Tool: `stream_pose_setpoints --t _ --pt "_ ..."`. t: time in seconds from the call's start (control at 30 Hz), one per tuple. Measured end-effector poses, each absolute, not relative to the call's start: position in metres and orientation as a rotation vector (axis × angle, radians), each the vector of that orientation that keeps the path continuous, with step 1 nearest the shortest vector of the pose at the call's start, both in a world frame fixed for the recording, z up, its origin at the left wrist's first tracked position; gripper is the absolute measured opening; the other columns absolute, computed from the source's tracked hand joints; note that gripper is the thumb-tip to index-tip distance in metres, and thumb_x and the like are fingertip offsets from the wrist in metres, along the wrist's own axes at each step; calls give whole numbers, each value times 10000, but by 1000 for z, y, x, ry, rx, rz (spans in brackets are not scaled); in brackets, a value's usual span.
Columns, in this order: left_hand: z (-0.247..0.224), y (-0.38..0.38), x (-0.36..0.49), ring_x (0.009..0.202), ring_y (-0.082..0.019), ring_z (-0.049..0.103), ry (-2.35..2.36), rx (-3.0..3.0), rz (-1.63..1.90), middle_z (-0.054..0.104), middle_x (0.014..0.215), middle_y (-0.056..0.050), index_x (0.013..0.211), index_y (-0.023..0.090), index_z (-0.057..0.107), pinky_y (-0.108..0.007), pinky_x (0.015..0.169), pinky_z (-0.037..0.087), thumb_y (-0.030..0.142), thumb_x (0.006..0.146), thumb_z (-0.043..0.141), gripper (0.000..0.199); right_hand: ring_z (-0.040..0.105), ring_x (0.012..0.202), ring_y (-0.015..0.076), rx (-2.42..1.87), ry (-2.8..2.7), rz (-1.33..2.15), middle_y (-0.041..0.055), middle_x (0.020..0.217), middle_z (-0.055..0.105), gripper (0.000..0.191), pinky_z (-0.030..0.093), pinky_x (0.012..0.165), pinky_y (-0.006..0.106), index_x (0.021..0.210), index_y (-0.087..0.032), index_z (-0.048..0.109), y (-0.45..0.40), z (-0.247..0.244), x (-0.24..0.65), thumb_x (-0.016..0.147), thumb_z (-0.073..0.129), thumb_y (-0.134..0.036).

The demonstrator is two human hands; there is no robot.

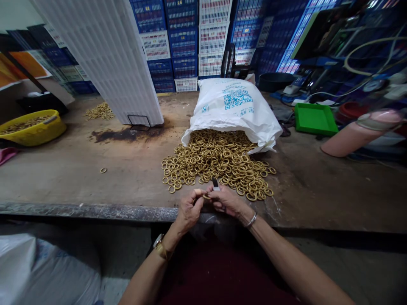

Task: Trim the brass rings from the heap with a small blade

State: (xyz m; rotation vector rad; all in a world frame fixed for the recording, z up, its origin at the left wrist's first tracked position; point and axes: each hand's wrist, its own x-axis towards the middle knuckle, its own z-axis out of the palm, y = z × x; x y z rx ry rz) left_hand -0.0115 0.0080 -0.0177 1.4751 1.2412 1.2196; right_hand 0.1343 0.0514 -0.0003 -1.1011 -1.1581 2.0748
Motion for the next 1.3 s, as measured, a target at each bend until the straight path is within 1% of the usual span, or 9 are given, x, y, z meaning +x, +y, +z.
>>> stream_pose_setpoints --t 0.17,0.33,0.43,0.5,0.6,0.73,0.87,1.1,1.3 --pt "-13 6 -11 603 -102 509 1379 1458 1190 596 654 10 769 156 608 -205 608 398 257 773 494 153 302 321 25 -1246 -1370 1750 -84 532 454 244 200 302 152 792 -196 467 48 -5 131 698 518 -415" --pt "-10 3 -7 532 -81 457 1367 1312 1160 551 594 18 749 146 606 -194 530 359 305 741 537 173 300 375 33 -1273 -1545 1607 -87 455 384 207 236 362 162 664 -178 470 46 -6 128 675 554 -367" --pt "-10 1 -6 394 -44 356 1239 985 1063 502 526 43 786 151 563 -172 395 253 402 731 546 257 287 358 39 -1289 -1523 1619 -94 428 366 201 226 357 166 681 -184 459 45 -7 128 691 531 -371" --pt "-9 0 -6 361 -32 324 1108 799 1022 497 530 47 781 160 521 -163 360 195 442 719 553 290 288 347 43 -1280 -1516 1650 -89 442 386 208 221 346 171 706 -184 460 46 -9 127 708 504 -387" --pt "-7 0 -6 372 -25 337 952 658 1036 521 587 37 774 164 490 -154 357 194 433 699 584 295 310 351 55 -1295 -1515 1600 -67 491 431 211 238 347 183 737 -181 468 48 -14 129 753 417 -385" --pt "-8 0 -5 386 -21 344 962 653 1113 533 627 29 782 161 492 -151 357 201 412 688 605 291 422 498 83 -1322 -1814 1139 -29 589 499 95 323 492 196 725 -181 502 49 -15 134 730 426 -238" --pt "-14 0 -3 380 -18 321 1071 760 1126 521 611 39 776 162 498 -152 354 200 442 705 577 299 438 563 107 -1262 -2254 829 8 632 544 98 298 551 215 692 -178 526 41 -13 138 702 436 -143" --pt "-14 0 -4 372 -25 304 1202 923 1118 450 505 66 740 158 498 -157 380 223 425 740 533 270 457 576 114 -1248 -2374 773 20 661 567 136 279 553 213 716 -176 533 38 -13 135 710 411 -114" --pt "-13 0 -5 371 -30 303 1223 946 1106 436 491 66 708 162 476 -159 381 225 425 757 506 270 447 561 110 -1288 -2394 732 17 643 562 145 258 537 217 709 -173 541 39 -12 134 705 411 -111"
